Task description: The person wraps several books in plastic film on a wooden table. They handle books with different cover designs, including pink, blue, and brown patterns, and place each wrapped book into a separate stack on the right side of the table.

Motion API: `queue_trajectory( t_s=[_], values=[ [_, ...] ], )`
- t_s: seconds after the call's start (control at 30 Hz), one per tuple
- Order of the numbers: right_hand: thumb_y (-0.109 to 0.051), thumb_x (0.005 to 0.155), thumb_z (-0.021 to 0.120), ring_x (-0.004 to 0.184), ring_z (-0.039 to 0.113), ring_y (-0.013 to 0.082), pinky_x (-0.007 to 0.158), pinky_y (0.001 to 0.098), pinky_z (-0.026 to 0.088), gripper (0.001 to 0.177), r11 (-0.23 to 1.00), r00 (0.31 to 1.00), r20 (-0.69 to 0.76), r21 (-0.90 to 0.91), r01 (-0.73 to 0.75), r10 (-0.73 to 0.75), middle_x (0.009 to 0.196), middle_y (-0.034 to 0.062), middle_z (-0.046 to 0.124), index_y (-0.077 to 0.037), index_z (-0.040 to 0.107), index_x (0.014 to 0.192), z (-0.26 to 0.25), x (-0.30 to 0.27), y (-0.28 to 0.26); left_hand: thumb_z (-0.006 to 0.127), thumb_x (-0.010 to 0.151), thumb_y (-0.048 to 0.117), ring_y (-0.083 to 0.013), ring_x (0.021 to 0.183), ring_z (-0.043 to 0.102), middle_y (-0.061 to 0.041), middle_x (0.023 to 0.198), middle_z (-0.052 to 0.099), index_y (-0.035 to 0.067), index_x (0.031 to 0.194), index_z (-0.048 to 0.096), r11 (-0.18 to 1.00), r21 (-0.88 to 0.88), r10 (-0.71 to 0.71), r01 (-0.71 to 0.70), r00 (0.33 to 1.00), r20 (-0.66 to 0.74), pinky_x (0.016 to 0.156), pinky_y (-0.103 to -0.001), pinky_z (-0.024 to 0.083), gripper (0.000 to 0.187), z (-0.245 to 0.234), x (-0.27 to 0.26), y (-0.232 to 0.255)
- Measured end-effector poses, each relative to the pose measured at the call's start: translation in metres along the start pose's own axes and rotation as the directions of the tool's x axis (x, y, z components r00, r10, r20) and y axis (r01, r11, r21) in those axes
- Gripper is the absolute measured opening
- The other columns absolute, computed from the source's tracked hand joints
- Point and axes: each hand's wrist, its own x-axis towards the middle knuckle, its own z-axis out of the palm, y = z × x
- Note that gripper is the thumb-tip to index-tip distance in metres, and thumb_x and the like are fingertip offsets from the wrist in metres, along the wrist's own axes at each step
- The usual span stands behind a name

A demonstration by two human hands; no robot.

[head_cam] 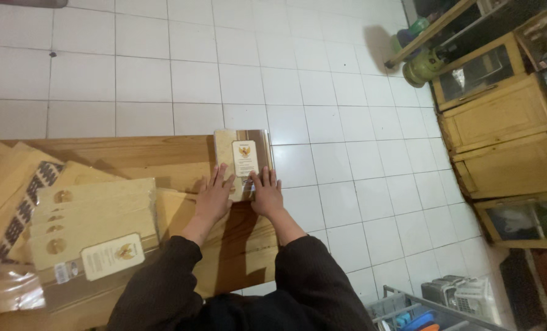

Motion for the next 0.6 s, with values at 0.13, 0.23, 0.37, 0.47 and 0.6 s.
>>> queue_trajectory(
  t_s=[0.13, 0.23, 0.37, 0.47, 0.6],
  values=[
    [-0.033, 0.083, 0.077, 0.157, -0.001, 0.0398, 0.123, 0.0648, 0.004, 0.098, 0.999, 0.999, 0.019, 0.02, -0.051, 0.051, 0.17, 0.0197, 0.004, -0.027, 0.019, 0.161, -0.011, -0.012, -0.024, 0.074, 0.082, 0.022, -0.0296, 0.156, 0.013, -0.014, 0.168, 0.015, 0.015, 0.152, 0.042, 0.998, 0.045, 0.056, -0.052, 0.994, -0.093, 0.122, -0.056, 0.021, 0.077, -0.015, -0.017, -0.018],
    [-0.036, 0.086, 0.076, 0.157, -0.003, 0.0399, 0.121, 0.0663, 0.0, 0.096, 0.999, 0.998, -0.045, 0.005, -0.038, 0.038, 0.17, 0.0213, 0.004, -0.024, 0.019, 0.163, -0.006, -0.024, -0.053, 0.068, 0.089, 0.02, -0.0306, 0.155, 0.015, -0.016, 0.167, 0.018, 0.013, 0.151, 0.044, 0.993, 0.067, 0.107, -0.095, 0.968, -0.226, 0.122, -0.054, 0.023, 0.067, -0.014, -0.029, -0.04],
    [-0.039, 0.088, 0.074, 0.158, -0.002, 0.0396, 0.122, 0.0667, -0.001, 0.091, 0.998, 0.995, -0.092, 0.057, -0.033, 0.038, 0.17, 0.0193, 0.006, -0.024, 0.024, 0.162, 0.013, -0.044, -0.103, 0.064, 0.091, 0.018, -0.0319, 0.156, 0.019, -0.017, 0.167, 0.023, 0.011, 0.147, 0.049, 0.992, 0.042, 0.123, -0.116, 0.952, -0.282, 0.123, -0.051, 0.025, 0.058, -0.024, -0.067, -0.076],
    [-0.039, 0.089, 0.072, 0.158, -0.001, 0.0388, 0.122, 0.0671, 0.0, 0.085, 0.996, 0.993, -0.116, 0.082, -0.023, 0.033, 0.171, 0.0169, 0.008, -0.024, 0.028, 0.16, 0.028, -0.058, -0.146, 0.065, 0.085, 0.016, -0.0337, 0.155, 0.023, -0.019, 0.165, 0.026, 0.01, 0.145, 0.05, 0.99, 0.044, 0.141, -0.134, 0.943, -0.301, 0.122, -0.05, 0.025, 0.062, -0.045, -0.104, -0.103],
    [-0.039, 0.09, 0.07, 0.158, 0.001, 0.0378, 0.121, 0.0675, 0.001, 0.08, 0.992, 0.99, -0.144, 0.124, 0.008, 0.01, 0.17, 0.0178, 0.01, -0.023, 0.031, 0.158, 0.048, -0.085, -0.2, 0.068, 0.08, 0.016, -0.0339, 0.153, 0.024, -0.02, 0.163, 0.027, 0.011, 0.145, 0.051, 0.992, 0.01, 0.121, -0.124, 0.939, -0.321, 0.121, -0.05, 0.027, 0.067, -0.063, -0.163, -0.14]
  ],
)
